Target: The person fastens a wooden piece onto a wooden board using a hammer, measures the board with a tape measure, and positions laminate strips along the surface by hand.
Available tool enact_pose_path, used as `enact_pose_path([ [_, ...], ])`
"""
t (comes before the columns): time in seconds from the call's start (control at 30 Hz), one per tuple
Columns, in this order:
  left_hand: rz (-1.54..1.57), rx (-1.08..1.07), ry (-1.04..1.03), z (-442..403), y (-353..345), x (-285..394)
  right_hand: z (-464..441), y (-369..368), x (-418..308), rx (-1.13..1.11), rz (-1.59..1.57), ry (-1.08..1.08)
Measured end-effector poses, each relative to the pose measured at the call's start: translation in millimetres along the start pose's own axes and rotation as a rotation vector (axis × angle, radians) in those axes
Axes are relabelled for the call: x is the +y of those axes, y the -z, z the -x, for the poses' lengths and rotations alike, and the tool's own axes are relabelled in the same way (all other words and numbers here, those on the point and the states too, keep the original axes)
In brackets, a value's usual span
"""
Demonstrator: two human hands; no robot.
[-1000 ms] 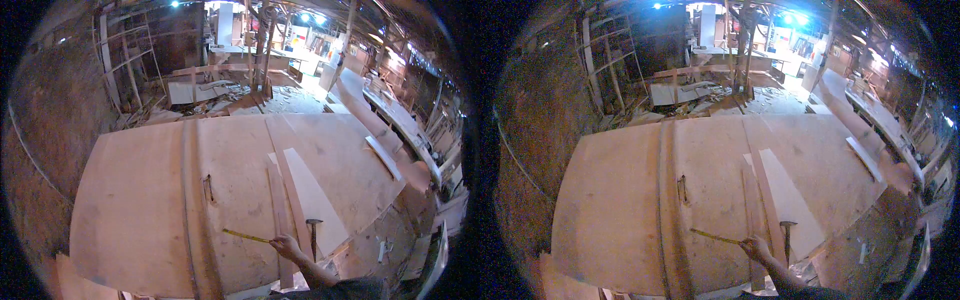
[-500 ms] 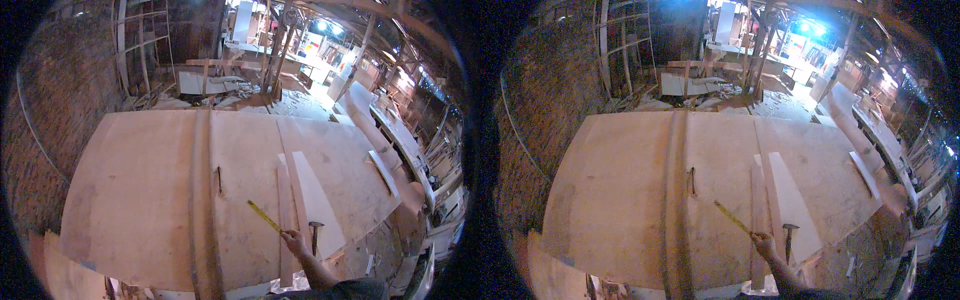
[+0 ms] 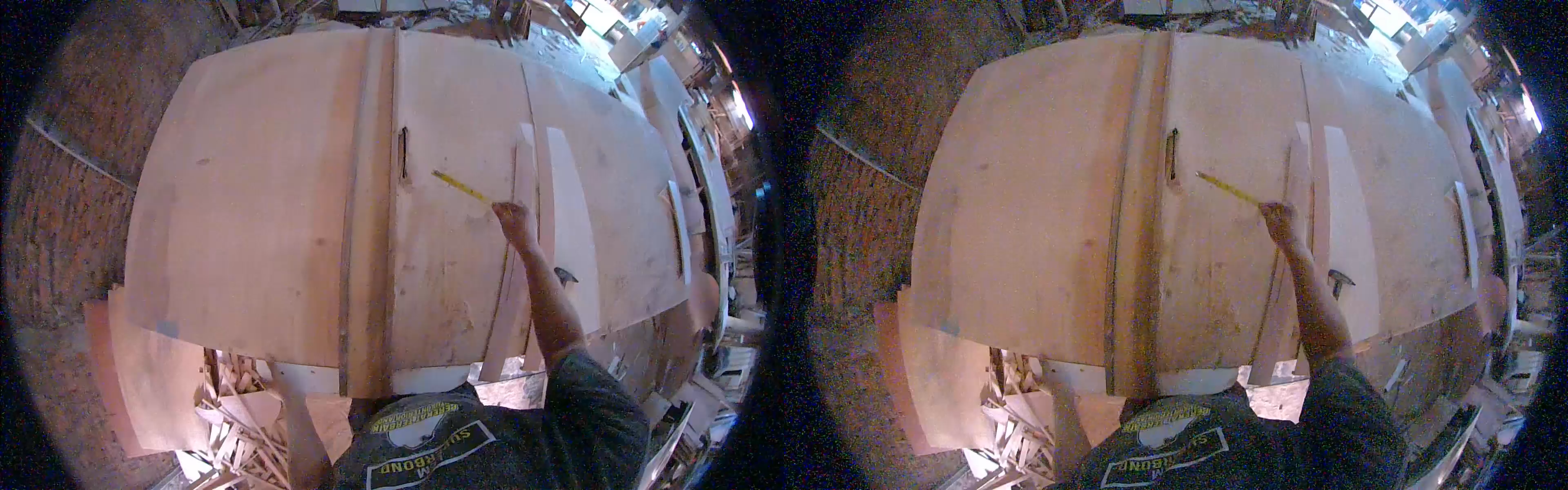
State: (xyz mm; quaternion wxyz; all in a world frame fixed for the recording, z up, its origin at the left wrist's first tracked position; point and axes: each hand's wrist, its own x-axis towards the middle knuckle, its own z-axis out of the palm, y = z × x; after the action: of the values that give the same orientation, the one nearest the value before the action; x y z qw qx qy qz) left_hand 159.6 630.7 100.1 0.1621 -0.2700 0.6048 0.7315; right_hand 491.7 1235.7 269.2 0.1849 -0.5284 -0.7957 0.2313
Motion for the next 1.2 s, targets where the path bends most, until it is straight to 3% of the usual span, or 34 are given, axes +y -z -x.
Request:
enact_pose_path([
  [0.13,0.024,-0.021,-0.158,-36.0,25.1,-17.5,-53.7,-21.8,-1.8,-0.048,0.220,0.167],
  [0.27,-0.221,0.010,-0.249,11.5,-7.5,16.2,-85.3,-50.2,1.7,-0.136,0.424,0.378],
  [0.37,-0.311,-0.004,-0.257,24.6,-22.2,26.8,-103.9,-67.1,-1.1,-0.101,0.302,0.272],
  [0.47,-0.275,-0.112,-0.147,9.9,-10.1,25.0,-118.9,-84.9,11.6,-0.044,0.400,0.389],
  [0.6,-0.328,-0.155,-0.133,2.7,3.9,22.0,-118.5,-85.3,0.6,-0.034,0.321,0.320],
  [0.8,-0.154,-0.196,0.007,11.8,1.1,27.9,-125.0,-94.8,7.4,-0.017,0.322,0.333],
  [0.93,-0.060,-0.276,0.030,-2.3,15.8,24.6,-118.0,-85.0,-3.3,-0.015,0.308,0.314],
  [1.1,-0.193,-0.066,0.055,1.9,4.8,31.6,-114.4,-79.6,-12.5,-0.017,0.291,0.293],
  [1.2,-0.203,-0.202,-0.069,-2.4,5.7,30.5,-122.7,-91.7,4.1,-0.014,0.250,0.297],
])
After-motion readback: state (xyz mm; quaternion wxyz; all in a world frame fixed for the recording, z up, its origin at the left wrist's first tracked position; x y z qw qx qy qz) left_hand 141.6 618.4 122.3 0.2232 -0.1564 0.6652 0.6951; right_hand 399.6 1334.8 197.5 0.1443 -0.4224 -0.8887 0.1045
